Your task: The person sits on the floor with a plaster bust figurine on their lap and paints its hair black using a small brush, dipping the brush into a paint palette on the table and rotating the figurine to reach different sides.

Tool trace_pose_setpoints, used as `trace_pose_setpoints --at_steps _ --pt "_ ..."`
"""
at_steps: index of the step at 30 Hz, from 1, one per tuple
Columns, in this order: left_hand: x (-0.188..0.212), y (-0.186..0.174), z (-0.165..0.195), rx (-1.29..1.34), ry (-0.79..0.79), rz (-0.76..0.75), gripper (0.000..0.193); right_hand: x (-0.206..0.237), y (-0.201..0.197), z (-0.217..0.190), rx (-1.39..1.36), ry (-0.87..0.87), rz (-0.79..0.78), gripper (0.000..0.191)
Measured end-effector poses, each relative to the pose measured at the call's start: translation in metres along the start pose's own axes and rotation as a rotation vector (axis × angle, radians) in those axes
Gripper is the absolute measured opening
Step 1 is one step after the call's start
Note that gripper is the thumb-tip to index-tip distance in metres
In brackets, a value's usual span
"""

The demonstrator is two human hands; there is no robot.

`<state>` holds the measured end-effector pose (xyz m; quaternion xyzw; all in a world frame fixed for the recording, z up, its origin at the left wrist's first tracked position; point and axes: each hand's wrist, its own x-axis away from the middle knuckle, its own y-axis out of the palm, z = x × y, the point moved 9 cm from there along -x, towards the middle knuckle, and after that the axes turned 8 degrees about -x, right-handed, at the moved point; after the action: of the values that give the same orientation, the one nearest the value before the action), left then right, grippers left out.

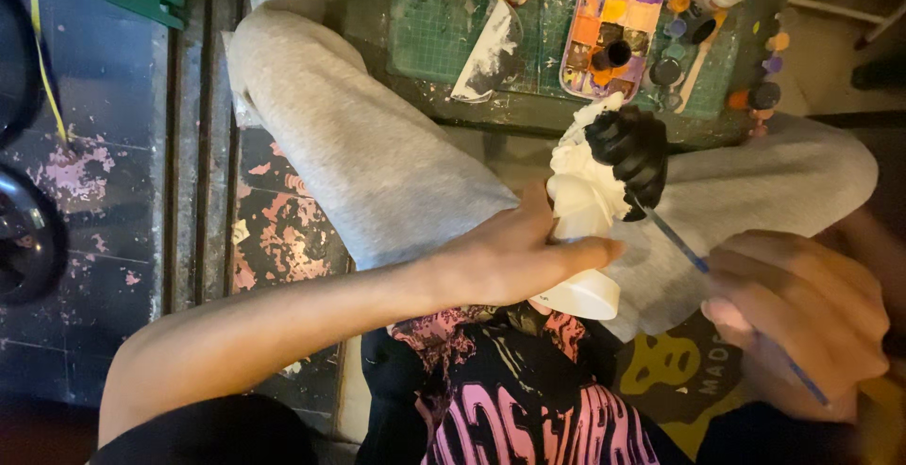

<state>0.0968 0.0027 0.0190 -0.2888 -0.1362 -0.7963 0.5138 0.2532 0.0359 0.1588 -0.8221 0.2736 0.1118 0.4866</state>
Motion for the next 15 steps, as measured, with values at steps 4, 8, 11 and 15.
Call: trace_pose_setpoints --at_steps 4,8,11,15 --pt "0.000 0.001 -0.002 -0.011 -0.042 -0.040 0.103 0.002 0.008 0.002 0.071 0.116 -0.055 0.015" --pt "0.000 0.002 -0.003 -0.006 -0.061 -0.039 0.105 0.019 0.006 0.012 0.093 0.238 0.020 0.019" --pt "0.001 0.000 0.000 -0.012 -0.015 -0.006 0.099 0.026 0.006 0.012 0.042 0.156 0.051 0.016" --pt "-0.001 0.001 -0.001 -0.018 -0.006 -0.008 0.093 0.028 0.004 0.015 0.030 0.176 0.100 0.015"
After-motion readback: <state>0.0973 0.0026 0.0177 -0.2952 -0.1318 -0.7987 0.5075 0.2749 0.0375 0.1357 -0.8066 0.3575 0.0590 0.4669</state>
